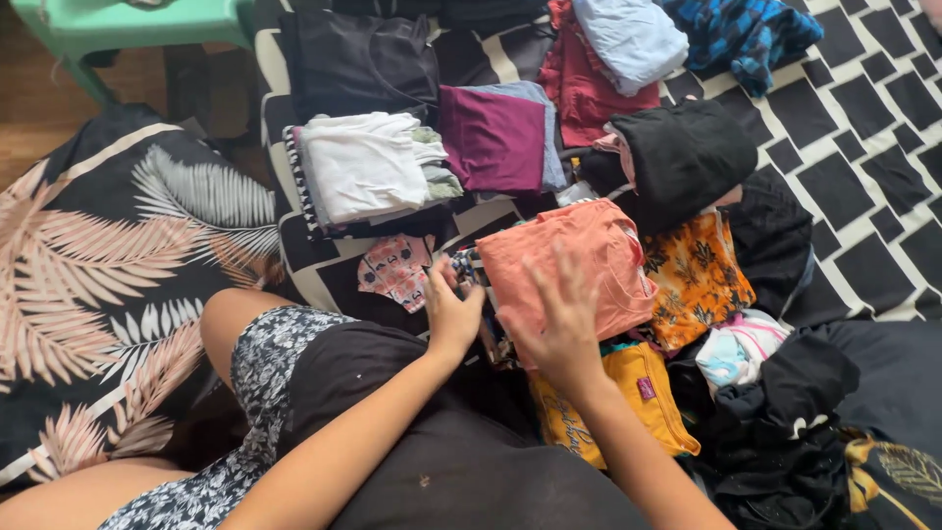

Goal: Folding various items of clothing and organizing them into stacks on a bed.

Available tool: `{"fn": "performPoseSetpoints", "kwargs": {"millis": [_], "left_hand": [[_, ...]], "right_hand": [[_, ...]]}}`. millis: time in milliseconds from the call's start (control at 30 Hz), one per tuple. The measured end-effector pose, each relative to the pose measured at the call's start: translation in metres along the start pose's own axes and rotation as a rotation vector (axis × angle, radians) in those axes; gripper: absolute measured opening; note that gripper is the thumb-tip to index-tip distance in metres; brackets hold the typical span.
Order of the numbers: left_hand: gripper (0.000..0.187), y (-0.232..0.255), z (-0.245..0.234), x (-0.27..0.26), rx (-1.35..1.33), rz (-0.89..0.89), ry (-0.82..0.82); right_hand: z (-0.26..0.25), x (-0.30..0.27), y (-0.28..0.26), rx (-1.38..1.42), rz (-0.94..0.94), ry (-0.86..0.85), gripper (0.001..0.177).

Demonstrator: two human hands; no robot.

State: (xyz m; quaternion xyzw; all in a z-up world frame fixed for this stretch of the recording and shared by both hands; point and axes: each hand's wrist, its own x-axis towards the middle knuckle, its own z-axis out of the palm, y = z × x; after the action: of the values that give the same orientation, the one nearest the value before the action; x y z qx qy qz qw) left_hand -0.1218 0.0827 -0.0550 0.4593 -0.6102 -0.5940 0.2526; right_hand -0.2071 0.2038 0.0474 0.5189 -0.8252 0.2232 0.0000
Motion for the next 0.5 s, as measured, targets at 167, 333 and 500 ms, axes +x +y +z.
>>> {"fn": "performPoseSetpoints", "kwargs": {"millis": [167,333,500], "left_hand": [[0.064,0.059,0.001,-0.016,0.224,0.735,0.038],[0.092,0.014,0.018,0.006,0.724,0.904,-0.266],[0.1,0.009,0.013,0.012,0.675,0.865,-0.313]], "right_hand": [[0.018,0.021,0.041,-0.195,0.055,0.058,0.066],[0.06,0.018,0.053,-0.381,0.094,-0.001,0.067],[0.048,0.024,0.055,-0.4,0.076,-0.07,0.066]]}}
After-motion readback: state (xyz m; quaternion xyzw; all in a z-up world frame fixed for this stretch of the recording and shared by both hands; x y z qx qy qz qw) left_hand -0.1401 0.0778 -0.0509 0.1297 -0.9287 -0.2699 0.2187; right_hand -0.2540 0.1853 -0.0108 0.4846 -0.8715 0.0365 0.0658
